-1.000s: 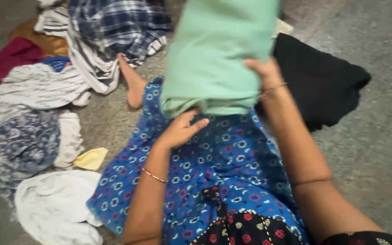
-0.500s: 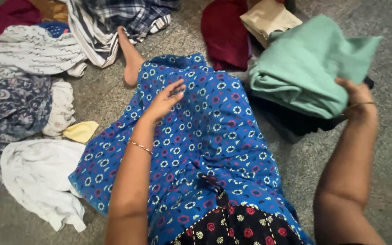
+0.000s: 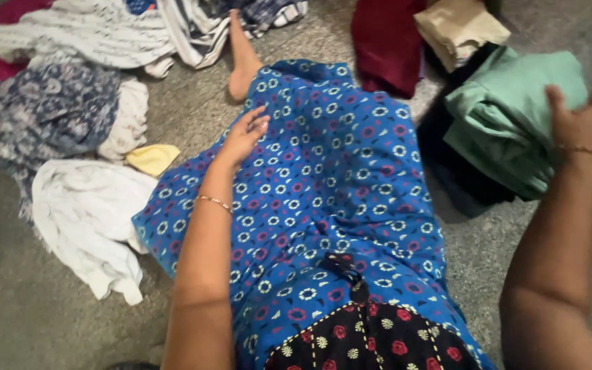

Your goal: The person sits on the floor and folds several garments one by one, including a gray shirt, black pants, a light green shirt, a striped shirt, and a plaid shirt. Each item is smoothed, folded, and placed into a growing stack.

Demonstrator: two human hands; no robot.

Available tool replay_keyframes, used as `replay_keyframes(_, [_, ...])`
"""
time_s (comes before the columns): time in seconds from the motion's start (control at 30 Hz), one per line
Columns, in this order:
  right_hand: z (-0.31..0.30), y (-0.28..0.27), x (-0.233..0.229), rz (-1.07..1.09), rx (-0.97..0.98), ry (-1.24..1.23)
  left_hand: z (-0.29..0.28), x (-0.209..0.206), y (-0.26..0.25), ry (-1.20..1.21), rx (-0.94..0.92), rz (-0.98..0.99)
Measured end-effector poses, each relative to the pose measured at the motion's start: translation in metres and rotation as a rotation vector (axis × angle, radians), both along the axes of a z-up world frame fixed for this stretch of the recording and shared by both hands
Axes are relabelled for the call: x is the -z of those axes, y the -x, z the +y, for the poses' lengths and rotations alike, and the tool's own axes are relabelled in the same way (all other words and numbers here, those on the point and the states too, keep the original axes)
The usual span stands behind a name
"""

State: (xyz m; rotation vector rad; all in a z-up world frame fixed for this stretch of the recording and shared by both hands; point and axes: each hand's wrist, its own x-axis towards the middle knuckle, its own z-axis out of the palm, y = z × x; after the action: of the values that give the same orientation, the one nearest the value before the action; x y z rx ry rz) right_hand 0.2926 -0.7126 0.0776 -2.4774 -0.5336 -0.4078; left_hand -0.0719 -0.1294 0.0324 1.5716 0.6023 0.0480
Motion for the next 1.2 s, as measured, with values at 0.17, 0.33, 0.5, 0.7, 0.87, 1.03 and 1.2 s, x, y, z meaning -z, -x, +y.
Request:
replay_keyframes(0.17, [0.084,0.027,0.044,0.294,0.035,0.413,0.002,0.004,0.024,-0.016,-0.092,-0.045])
replay_keyframes(0.33, [0.099,-0.001,0.027,0.263,-0.029,0.377,0.012,0.004,0.040,0.069,-0.168,-0.170])
replay_keyframes(0.5, [0.266,0.007,-0.058,-0.266,-0.536,0.163,0.038,0.016,0.039,0.144,-0.297,-0.318])
replay_keyframes(0.7, [0.548,0.155,-0.134,-0.104,-0.810,0.374,0.109,0.027,0.037,-0.087,-0.551,-0.476])
replay_keyframes(0.87, [0.680,0.217,-0.099,-0.093,-0.926,0.531,0.172,0.024,0.065,-0.199,-0.599,-0.472])
replay_keyframes(1.03, [0.743,0.196,-0.018,0.311,-0.672,0.801,0.195,0.035,0.109,-0.256,-0.588,-0.451])
replay_keyframes(1.2, [0.780,0.155,0.067,0.394,-0.551,0.780,0.209,0.057,0.136,-0.427,-0.695,-0.084])
